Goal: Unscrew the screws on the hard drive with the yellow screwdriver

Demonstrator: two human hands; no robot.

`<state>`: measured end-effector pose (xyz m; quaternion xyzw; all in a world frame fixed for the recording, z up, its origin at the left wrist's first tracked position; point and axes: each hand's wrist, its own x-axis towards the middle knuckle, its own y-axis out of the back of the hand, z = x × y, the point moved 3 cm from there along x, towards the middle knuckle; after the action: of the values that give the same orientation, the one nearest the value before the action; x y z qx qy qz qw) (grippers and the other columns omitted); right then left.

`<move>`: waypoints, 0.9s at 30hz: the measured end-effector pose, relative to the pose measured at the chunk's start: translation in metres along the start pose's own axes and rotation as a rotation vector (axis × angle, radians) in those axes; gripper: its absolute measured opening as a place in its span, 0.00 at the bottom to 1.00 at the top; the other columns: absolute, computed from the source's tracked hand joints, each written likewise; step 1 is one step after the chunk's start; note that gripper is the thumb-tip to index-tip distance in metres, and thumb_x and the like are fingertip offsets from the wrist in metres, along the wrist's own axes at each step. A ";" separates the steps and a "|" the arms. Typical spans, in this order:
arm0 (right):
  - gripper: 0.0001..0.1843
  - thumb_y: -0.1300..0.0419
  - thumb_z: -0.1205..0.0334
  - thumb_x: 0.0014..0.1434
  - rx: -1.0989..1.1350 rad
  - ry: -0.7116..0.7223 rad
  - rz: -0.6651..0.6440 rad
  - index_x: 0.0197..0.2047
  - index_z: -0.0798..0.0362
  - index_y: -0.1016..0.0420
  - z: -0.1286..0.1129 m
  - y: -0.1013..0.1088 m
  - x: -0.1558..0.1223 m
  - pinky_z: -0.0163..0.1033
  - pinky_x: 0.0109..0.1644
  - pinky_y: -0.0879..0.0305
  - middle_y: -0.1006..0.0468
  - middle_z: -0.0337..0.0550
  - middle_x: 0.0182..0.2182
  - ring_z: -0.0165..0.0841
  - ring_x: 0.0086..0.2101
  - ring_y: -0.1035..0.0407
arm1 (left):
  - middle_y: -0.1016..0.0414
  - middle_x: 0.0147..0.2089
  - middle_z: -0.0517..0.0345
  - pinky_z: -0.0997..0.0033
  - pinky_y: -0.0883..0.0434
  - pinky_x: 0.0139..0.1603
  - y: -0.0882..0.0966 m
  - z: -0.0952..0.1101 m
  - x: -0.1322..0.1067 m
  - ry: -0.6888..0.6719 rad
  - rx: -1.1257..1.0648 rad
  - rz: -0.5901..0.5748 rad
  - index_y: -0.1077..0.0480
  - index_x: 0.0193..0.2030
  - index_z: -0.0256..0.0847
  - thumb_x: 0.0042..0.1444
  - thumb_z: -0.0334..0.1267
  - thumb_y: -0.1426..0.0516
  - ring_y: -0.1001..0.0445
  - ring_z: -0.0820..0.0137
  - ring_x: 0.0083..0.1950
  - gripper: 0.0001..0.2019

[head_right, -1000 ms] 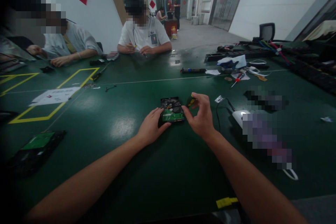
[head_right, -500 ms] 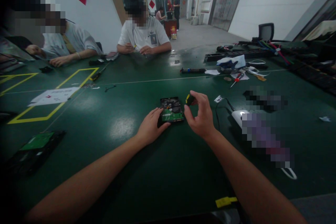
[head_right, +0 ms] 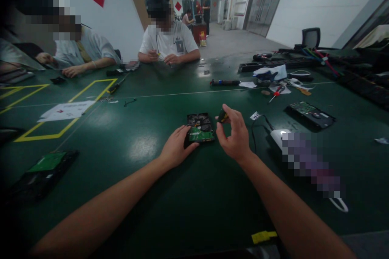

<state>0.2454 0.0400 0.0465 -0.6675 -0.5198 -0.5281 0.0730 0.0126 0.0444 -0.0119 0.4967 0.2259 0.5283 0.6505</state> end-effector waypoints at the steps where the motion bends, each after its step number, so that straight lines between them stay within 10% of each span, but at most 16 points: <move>1: 0.40 0.38 0.67 0.62 0.005 -0.006 0.003 0.73 0.38 0.46 0.001 -0.001 0.000 0.56 0.50 0.21 0.30 0.48 0.55 0.42 0.44 0.24 | 0.35 0.71 0.39 0.47 0.40 0.74 0.000 0.000 0.000 -0.002 -0.002 0.001 0.42 0.71 0.33 0.65 0.54 0.44 0.42 0.51 0.75 0.35; 27: 0.40 0.34 0.67 0.59 -0.037 0.019 0.029 0.70 0.35 0.43 -0.004 0.001 0.001 0.52 0.41 0.20 0.32 0.46 0.52 0.38 0.39 0.29 | 0.33 0.70 0.39 0.47 0.40 0.74 0.000 0.001 0.000 -0.012 0.007 0.019 0.41 0.71 0.34 0.64 0.54 0.43 0.40 0.51 0.75 0.34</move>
<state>0.2435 0.0378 0.0492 -0.6713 -0.4992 -0.5430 0.0732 0.0135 0.0444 -0.0116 0.5044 0.2190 0.5306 0.6450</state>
